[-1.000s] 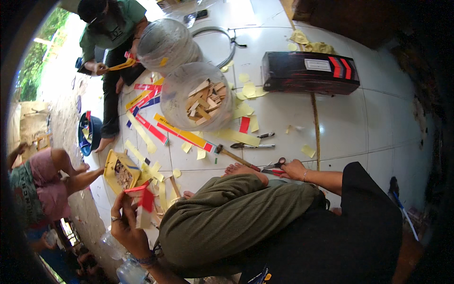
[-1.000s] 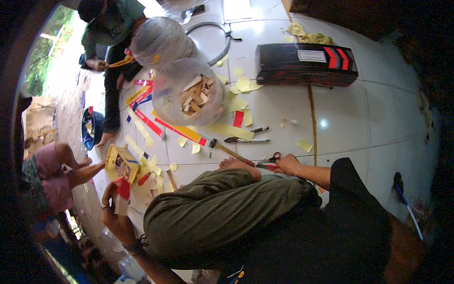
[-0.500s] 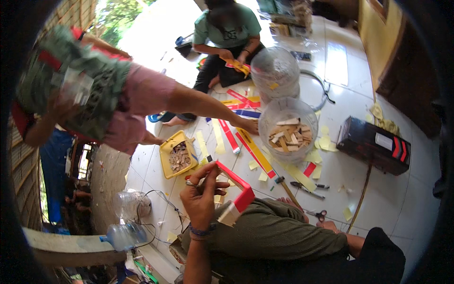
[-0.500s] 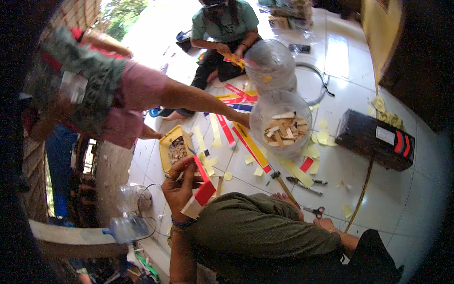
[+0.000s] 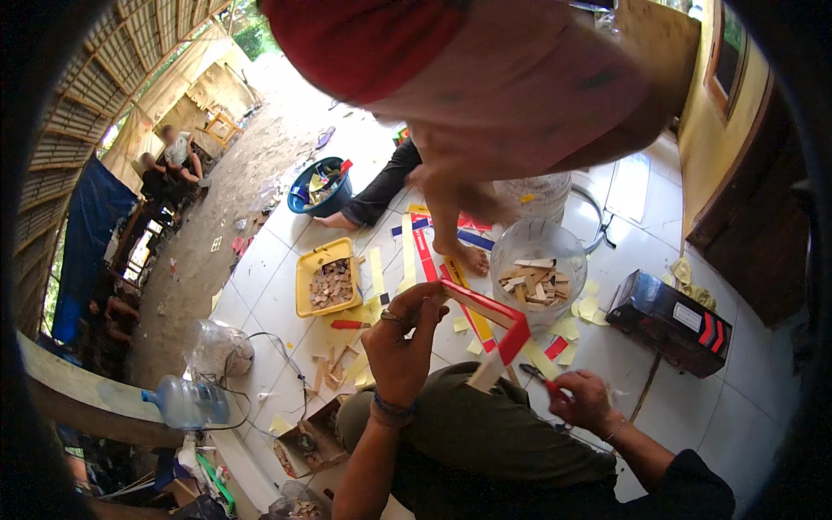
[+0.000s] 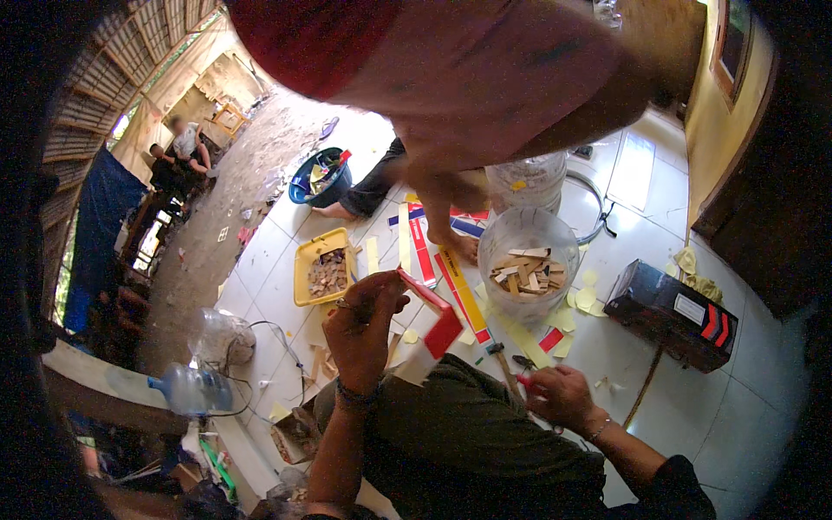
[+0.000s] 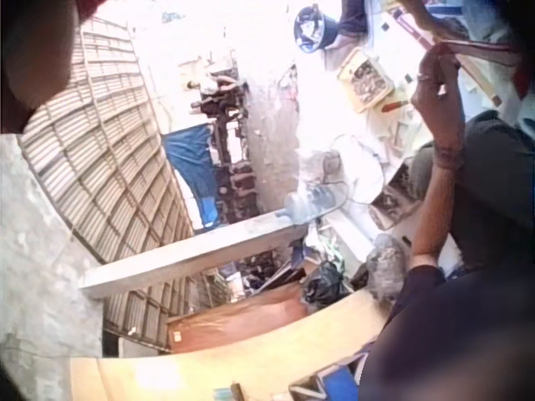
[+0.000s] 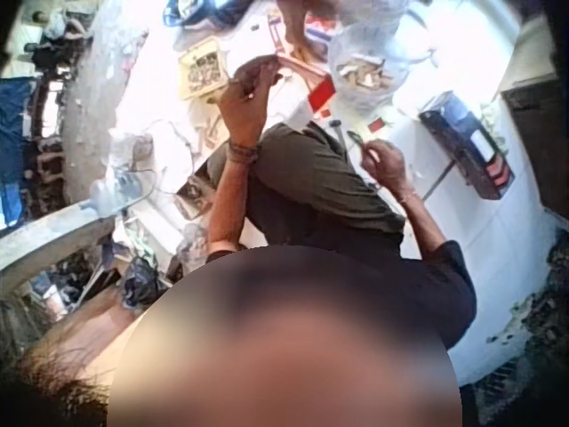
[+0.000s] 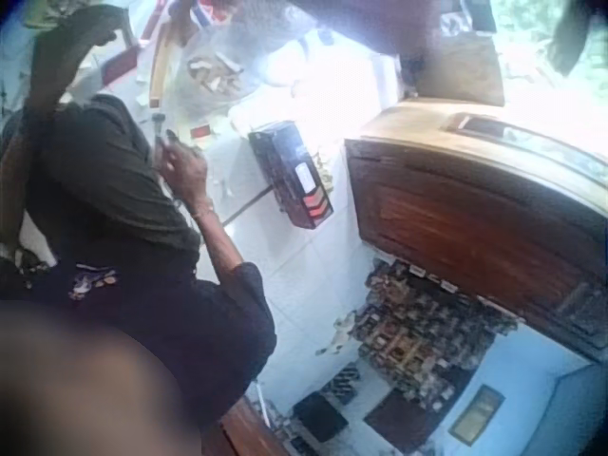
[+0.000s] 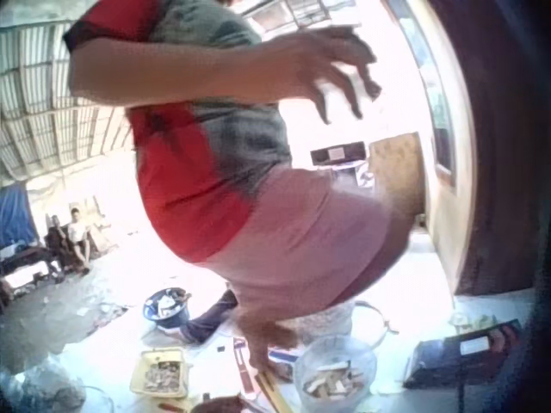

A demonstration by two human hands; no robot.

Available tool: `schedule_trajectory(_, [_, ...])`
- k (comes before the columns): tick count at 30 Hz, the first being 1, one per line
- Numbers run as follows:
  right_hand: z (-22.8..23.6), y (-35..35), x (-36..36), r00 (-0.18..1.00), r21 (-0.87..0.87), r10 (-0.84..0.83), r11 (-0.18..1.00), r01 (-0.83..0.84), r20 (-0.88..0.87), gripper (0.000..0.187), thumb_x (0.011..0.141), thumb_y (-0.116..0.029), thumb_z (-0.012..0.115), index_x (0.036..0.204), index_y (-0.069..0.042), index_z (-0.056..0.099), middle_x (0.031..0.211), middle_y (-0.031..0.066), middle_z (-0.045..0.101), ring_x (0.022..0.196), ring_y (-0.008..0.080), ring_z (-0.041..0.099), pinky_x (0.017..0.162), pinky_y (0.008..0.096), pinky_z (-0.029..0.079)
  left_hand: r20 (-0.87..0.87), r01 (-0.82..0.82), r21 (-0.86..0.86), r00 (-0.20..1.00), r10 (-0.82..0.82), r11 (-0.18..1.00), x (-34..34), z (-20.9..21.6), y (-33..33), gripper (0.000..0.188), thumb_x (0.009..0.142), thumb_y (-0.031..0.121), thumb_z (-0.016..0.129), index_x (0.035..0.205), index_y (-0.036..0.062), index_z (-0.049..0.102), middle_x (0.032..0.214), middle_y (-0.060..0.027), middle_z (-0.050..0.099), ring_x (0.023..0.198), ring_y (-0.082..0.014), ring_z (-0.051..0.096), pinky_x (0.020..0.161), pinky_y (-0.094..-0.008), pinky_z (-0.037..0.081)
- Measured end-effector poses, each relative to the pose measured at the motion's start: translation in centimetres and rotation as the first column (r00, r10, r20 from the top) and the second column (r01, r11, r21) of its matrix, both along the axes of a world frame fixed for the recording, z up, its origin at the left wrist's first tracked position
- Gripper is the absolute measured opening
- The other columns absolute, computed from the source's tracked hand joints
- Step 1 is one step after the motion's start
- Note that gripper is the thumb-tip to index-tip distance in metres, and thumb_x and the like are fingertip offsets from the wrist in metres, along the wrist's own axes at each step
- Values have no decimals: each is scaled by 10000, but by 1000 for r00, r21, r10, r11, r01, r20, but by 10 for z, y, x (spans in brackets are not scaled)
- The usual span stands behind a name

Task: The person sits on the floor and assembles small red paper boxes by cutting, folding, and inserting wooden sticks into the structure. The person uses scissors to trim edges and repeatedly folds the paper to form the box shape.

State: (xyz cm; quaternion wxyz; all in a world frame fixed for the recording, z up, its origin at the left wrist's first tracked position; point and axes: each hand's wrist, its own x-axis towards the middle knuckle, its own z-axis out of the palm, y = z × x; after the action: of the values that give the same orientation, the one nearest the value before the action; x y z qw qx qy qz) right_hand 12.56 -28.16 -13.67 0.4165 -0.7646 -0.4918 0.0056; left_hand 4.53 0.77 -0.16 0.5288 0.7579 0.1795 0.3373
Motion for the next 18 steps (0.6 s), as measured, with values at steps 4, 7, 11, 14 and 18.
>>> schedule_trajectory(4, [47, 59, -11, 993, 290, 96, 954, -71, -74, 229, 777, -134, 786, 957, -57, 667, 729, 87, 656, 668, 269, 680, 615, 381, 547, 34, 17, -47, 999, -15, 999, -2, -2, -1, 162, 966, 35, 657, 1110, -38, 671, 998, -123, 742, 893, -152, 716, 804, -299, 604])
schedule_trajectory(7, [64, 87, -18, 994, 144, 68, 988, -54, -91, 315, 804, -137, 774, 1086, -41, 672, 796, 131, 690, 698, 301, 702, 618, 404, 556, 32, 35, -14, 999, -35, 999, -5, -3, 0, 155, 961, 28, 661, 1102, -36, 674, 993, -123, 744, 896, -152, 718, 797, -292, 601])
schedule_trajectory(11, [68, 125, -22, 996, 311, -2, 950, 29, -84, 326, 881, -69, 712, 1174, -26, 576, 780, 76, 639, 598, 174, 615, 513, 321, 490, 67, 32, 111, 997, -40, 993, -8, -4, 1, 165, 934, 40, 692, 1097, 18, 703, 924, -115, 758, 850, -139, 738, 728, -273, 577])
schedule_trajectory(14, [71, 139, -22, 993, 362, -120, 925, 112, -2, 284, 886, -51, 697, 1153, -18, 603, 821, 86, 652, 568, 153, 564, 489, 317, 462, 64, -1, 221, 998, -13, 975, -9, -4, 1, 185, 915, 44, 711, 1100, 53, 717, 883, -112, 762, 797, -135, 744, 677, -272, 561])
schedule_trajectory(18, [78, 143, -22, 992, 363, -128, 924, 122, -7, 314, 844, -19, 705, 1148, -6, 626, 828, 117, 653, 562, 194, 576, 499, 322, 464, 51, 5, 258, 999, -19, 966, -9, -3, 1, 200, 905, 39, 718, 1103, 64, 716, 867, -120, 755, 756, -142, 737, 645, -283, 549])
